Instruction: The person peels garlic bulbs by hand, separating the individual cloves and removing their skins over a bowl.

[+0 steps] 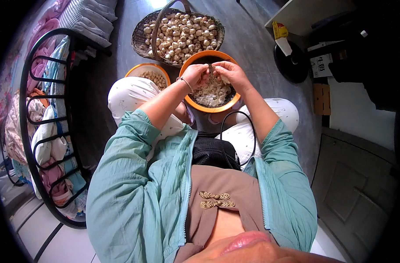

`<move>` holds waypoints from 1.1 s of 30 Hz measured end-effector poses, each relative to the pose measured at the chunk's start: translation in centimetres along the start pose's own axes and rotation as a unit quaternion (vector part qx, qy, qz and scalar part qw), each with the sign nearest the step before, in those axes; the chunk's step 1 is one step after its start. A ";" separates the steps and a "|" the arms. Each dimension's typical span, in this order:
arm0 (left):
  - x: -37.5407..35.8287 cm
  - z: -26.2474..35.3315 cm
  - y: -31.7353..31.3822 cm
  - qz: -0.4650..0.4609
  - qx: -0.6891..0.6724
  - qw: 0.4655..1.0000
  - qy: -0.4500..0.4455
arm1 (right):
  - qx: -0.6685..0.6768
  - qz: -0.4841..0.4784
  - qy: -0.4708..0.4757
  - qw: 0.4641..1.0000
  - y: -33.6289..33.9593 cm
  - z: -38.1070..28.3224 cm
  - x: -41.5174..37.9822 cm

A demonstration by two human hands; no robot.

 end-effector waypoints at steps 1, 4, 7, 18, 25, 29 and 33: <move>0.6 -0.6 0.9 0.018 0.049 0.998 0.019 | 0.004 0.000 -0.005 1.000 0.1 0.0 0.0; 0.4 -0.6 0.7 0.030 0.064 0.997 0.038 | -0.026 -0.002 0.010 1.000 0.0 -0.1 0.1; 0.0 -0.4 -0.1 0.000 0.045 0.997 0.067 | -0.065 -0.020 0.005 0.998 -0.8 0.1 -0.2; 0.4 -0.9 0.4 -0.008 0.034 0.998 0.060 | 0.187 -0.006 -0.034 0.982 0.5 0.4 0.2; 1.0 -0.3 0.8 0.092 0.175 0.980 -0.019 | 0.140 -0.014 -0.030 0.990 0.5 1.1 0.5; -0.3 1.1 -0.4 0.099 0.180 0.977 -0.064 | 0.082 0.003 -0.021 0.996 0.4 1.1 0.3; -0.4 1.4 -0.7 0.056 0.169 0.983 -0.046 | 0.008 -0.002 0.045 0.999 0.2 1.0 0.6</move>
Point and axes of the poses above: each hand's wrist, its own x-axis towards the middle knuckle, its own y-axis out of the back of the hand, z = x × y, the point moved 5 cm from there along x, towards the middle knuckle, and after that the axes turned 4 degrees about x, right-handed, at the moved point
